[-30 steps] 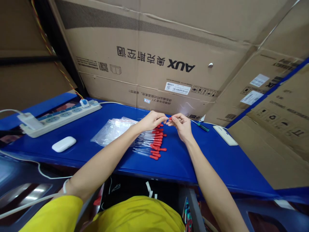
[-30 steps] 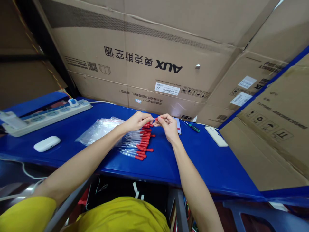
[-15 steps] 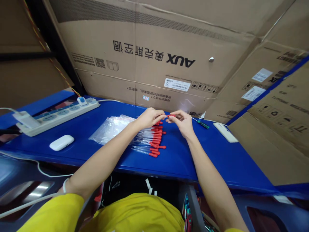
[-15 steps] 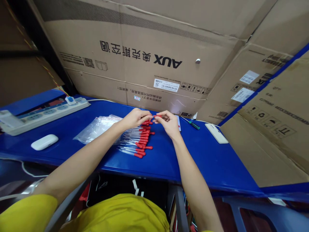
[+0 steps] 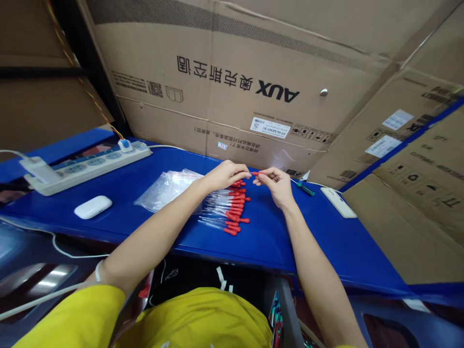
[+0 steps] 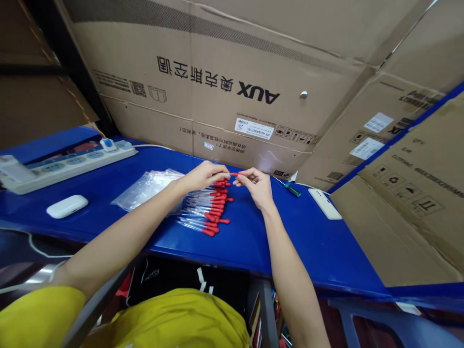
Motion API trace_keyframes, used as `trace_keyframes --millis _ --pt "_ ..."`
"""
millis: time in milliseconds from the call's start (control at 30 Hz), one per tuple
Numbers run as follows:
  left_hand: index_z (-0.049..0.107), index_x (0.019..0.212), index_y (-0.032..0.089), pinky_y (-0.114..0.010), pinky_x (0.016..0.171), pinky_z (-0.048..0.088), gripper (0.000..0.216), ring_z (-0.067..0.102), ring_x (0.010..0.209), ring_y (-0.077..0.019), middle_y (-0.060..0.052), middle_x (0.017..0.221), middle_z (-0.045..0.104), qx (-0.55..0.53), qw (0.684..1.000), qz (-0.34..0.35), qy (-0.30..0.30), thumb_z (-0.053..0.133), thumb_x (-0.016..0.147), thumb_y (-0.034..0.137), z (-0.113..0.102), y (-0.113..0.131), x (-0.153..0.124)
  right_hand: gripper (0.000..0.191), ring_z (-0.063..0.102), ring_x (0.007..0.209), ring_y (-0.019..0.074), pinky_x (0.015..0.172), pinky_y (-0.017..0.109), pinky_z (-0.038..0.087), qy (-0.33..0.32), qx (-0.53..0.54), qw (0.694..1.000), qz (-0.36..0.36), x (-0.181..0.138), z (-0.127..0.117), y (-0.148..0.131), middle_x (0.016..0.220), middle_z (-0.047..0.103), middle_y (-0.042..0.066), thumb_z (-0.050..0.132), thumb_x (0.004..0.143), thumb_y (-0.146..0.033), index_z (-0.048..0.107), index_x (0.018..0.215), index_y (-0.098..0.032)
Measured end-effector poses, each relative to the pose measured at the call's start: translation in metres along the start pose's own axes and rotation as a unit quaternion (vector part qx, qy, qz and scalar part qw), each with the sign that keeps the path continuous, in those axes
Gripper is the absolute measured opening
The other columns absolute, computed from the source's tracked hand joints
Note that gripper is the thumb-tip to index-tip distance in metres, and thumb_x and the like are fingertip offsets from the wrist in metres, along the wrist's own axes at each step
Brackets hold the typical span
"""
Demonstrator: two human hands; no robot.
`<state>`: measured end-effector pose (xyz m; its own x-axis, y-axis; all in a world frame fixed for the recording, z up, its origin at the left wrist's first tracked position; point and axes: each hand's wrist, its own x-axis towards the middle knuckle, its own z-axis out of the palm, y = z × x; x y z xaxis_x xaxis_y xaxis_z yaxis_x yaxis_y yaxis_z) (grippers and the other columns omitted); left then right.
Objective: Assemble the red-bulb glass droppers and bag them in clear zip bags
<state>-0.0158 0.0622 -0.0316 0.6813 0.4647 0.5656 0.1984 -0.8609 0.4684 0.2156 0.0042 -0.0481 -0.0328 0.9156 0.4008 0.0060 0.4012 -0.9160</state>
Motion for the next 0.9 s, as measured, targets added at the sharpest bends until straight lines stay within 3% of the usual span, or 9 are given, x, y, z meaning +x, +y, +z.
trace_keyframes --millis 633,900 --pt "0.078 0.097 0.015 -0.024 0.061 0.038 0.037 0.059 0.057 -0.0114 -0.003 0.071 0.074 -0.013 1.0 0.015 -0.007 0.054 0.108 0.04 0.0032 0.0028 0.0005 0.04 0.076 0.065 0.0194 0.068 0.034 0.065 -0.002 -0.048 0.999 -0.017 -0.0016 0.0088 -0.0067 0.074 0.079 0.002 0.089 0.079 -0.058 0.074 0.087 -0.023" --pt "0.078 0.097 0.016 -0.025 0.06 0.035 0.036 0.055 0.055 -0.0114 -0.001 0.068 0.071 0.021 0.999 -0.005 0.024 0.055 0.107 0.042 0.0026 0.0072 0.0006 0.038 0.074 0.067 0.0175 0.069 0.032 0.063 0.009 -0.047 0.998 -0.03 0.0012 0.0079 -0.0088 0.076 0.077 -0.001 0.088 0.081 -0.057 0.072 0.094 -0.025"
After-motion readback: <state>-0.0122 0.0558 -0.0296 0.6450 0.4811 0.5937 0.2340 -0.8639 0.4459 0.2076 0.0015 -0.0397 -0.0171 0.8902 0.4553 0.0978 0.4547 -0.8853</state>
